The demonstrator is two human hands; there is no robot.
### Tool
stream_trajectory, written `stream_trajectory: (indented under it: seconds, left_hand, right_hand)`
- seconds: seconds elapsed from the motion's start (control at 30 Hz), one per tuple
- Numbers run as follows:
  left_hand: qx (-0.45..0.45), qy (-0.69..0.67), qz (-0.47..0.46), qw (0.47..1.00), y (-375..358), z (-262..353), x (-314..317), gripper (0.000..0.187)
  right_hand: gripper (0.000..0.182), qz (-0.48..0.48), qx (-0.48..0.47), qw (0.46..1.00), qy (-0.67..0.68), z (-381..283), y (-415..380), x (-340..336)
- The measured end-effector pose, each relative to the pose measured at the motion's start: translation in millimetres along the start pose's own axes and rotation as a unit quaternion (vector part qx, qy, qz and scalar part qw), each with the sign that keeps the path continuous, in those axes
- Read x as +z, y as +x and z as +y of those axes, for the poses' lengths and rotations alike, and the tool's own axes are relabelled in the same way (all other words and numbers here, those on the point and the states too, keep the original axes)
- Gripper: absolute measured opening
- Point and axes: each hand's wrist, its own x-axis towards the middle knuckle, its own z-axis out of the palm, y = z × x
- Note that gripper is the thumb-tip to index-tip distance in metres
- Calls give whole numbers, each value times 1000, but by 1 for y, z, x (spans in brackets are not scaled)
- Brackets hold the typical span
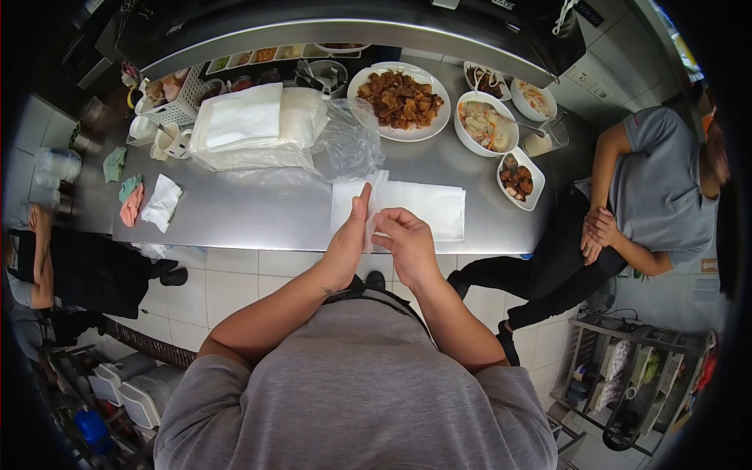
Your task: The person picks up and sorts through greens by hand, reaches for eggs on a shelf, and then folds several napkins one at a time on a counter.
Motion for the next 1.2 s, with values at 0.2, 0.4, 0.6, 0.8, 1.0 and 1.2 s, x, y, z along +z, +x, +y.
stream_trajectory:
  seconds: [0.2,0.4,0.6,0.8,1.0,1.2]
  left_hand:
    - [4,-57,-7,998,3,-10,-6,82]
    - [-55,-149,4,987,5,10,-13,46]
    - [-95,-132,51,985,33,-18,-59,26]
    - [-112,28,-10,993,60,-54,-54,58]
    - [210,370,17,905,40,-26,-6,86]
    - [386,497,-12,777,25,28,1,15]
  right_hand:
    - [13,8,16,1000,-9,9,5,-3]
    - [12,-54,5,998,-16,0,10,-26]
    - [10,48,-71,985,-149,-44,21,-122]
    - [14,99,-30,979,-175,-30,29,-141]
    - [14,-48,-30,998,-28,-47,5,-87]
    - [18,-90,-83,978,-169,-57,-7,-67]
